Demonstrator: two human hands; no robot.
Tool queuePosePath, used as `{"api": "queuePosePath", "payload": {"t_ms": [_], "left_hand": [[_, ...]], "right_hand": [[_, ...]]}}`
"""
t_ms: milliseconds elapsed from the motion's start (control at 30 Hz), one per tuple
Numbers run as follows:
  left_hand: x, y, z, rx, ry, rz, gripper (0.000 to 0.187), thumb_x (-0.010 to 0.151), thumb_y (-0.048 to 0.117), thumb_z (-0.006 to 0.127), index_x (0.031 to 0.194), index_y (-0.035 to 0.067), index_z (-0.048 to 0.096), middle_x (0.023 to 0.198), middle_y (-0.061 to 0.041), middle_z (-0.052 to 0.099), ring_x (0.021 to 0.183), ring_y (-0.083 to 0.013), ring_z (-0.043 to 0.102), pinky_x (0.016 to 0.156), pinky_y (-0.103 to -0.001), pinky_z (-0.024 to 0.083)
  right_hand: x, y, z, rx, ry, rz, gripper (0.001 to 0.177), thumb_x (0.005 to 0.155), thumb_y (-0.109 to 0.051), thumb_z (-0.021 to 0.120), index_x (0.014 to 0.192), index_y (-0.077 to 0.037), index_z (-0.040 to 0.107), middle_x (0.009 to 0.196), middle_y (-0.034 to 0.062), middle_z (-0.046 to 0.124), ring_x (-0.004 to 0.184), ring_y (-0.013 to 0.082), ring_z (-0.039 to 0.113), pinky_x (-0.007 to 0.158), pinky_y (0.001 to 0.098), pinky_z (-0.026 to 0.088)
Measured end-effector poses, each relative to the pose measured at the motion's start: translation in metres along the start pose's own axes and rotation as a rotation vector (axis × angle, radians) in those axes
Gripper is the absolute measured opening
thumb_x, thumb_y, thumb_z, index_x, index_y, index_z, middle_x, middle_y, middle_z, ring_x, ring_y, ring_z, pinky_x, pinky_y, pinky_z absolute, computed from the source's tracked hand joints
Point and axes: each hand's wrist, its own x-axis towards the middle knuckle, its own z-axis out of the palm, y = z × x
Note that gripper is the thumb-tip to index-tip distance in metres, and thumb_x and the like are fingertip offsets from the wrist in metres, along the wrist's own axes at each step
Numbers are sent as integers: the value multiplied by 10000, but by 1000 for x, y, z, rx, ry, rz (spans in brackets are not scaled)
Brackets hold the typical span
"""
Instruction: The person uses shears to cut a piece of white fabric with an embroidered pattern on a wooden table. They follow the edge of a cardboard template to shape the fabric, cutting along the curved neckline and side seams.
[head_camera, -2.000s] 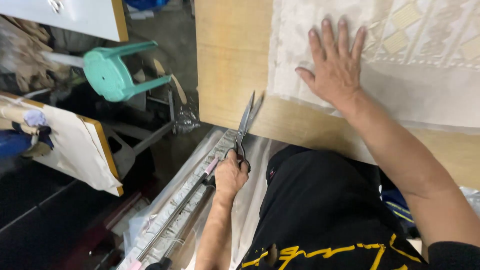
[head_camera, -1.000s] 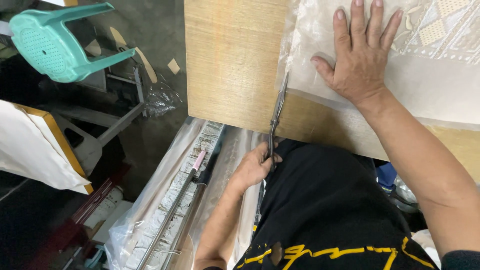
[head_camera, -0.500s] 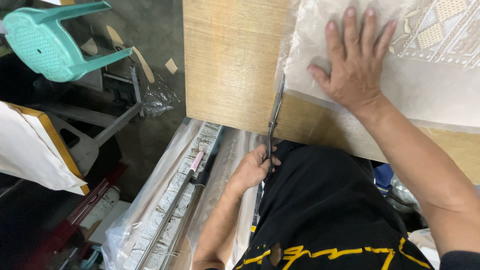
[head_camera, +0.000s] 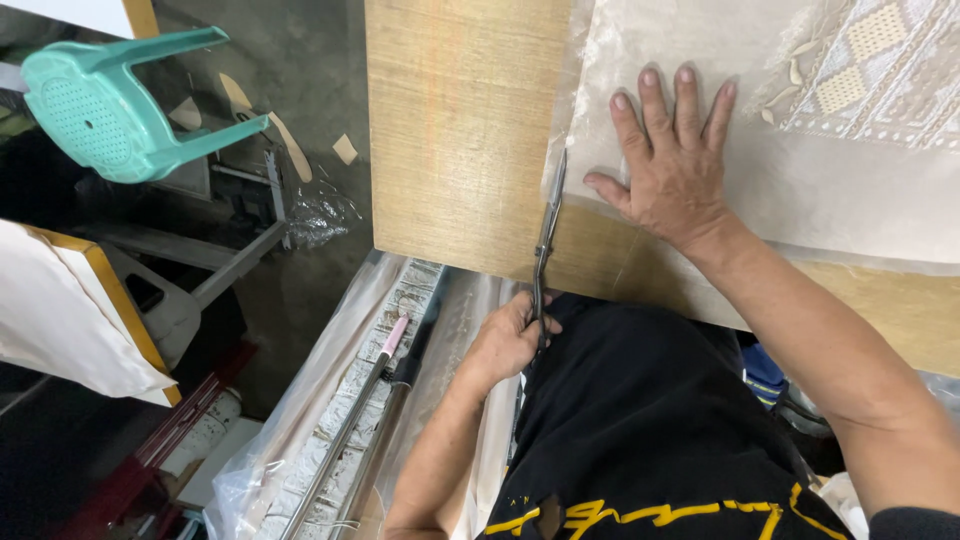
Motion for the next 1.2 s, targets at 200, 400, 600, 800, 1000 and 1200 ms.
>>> {"api": "queuePosePath", "payload": {"t_ms": [200,400,600,800,1000,1200], "left_hand": [[5,11,-2,111,59,60,417,875,174,515,1271,237,629,1009,85,802,1013,-116,743,895,-284,549],[5,15,-2,111,47,16,374,888,198,518,1249,207,619,1020,80,806,959,-128,754,855,-291,570],[2,40,-9,93,38,-36,308,866,154,466,1121,178,638,1007,76,799,641,-145,696,617,-302,587],[11,35,-7,117,72,63,235,886,312,617,1044,167,714,821,-13,784,990,-338,746,953,-487,551],[11,50,-10,52,72,59,291,879,251,601,1125,138,706,850,-10,791,962,-297,760,944,-468,553],[21,58,-15,77,98,127,228,831,178,561,1014,190,697,975,86,801,984,-108,750,896,-271,551]], "right_hand": [[-2,-3,-5,22,-9,-14,922,1107,-866,211,1682,-150,125,1711,174,90,1561,495,97,1194,793,67],[-3,-4,-5,80,113,-41,878,1121,-794,277,1672,-111,245,1690,204,184,1530,513,160,1162,810,123],[0,-5,-4,31,99,-33,910,1100,-839,199,1680,-138,176,1703,181,124,1555,487,131,1195,788,107],[6,-7,-9,181,262,-71,842,1042,-630,545,1634,-46,418,1662,284,293,1470,564,166,1058,821,65],[6,19,-7,236,242,-16,865,1048,-671,505,1622,-26,447,1650,295,304,1455,566,169,1039,822,61],[8,41,-26,16,-22,137,946,1098,-859,221,1701,-134,146,1716,162,54,1570,422,14,1227,737,4]]}}
